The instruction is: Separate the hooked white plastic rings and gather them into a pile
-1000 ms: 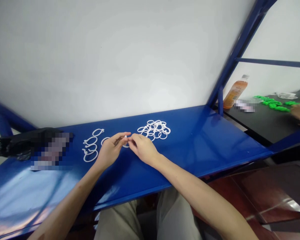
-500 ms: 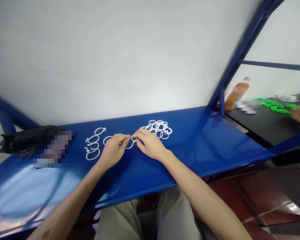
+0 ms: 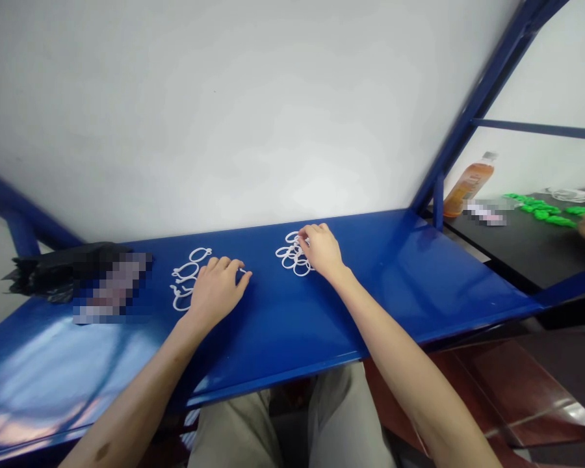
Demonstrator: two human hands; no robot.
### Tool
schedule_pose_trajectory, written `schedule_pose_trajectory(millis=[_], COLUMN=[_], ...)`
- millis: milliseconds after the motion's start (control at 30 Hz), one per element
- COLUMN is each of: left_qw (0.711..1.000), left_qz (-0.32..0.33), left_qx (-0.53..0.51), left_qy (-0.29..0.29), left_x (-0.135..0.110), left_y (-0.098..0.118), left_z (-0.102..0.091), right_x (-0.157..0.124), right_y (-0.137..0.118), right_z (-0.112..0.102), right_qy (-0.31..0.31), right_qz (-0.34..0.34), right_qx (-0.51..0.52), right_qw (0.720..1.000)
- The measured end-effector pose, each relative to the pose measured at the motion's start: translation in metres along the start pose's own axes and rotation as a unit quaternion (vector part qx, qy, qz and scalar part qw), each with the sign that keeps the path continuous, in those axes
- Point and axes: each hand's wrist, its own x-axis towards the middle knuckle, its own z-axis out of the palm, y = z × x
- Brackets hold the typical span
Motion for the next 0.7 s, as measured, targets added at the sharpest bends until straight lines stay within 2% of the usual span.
schedule_pose_trajectory(millis=[133, 267, 500, 600, 700], left_qw=[0.998, 0.995, 0.982, 0.967, 0.94], left_qz=[0.036, 0.077, 0.061, 0.04, 0.026], left_qx=[0.02, -0.028, -0.178, -0.251, -0.337], left_qy=[-0.051, -0.061, -0.021, 0.019, 0.042], left_x=[-0.002, -0.001, 0.001, 0.001, 0.001], left_y=[-0.001, 0.001, 0.005, 0.007, 0.008], left_z=[0.003, 0.004, 0.002, 0.003, 0.003], right_x=[0.003, -0.005, -0.011, -0.014, -0.02], right_y=[0.011, 0.011, 0.008, 0.0, -0.018], right_z=[0.009, 0.014, 0.001, -0.001, 0.001], right_qy=[-0.026, -0.028, 0.056, 0.066, 0.043], right_qz=[0.016, -0.001, -0.024, -0.041, -0.077], right_qx=[-0.025, -0.045, -0.019, 0.006, 0.066], right_qw=[0.999, 0.999, 0.998, 0.997, 0.994])
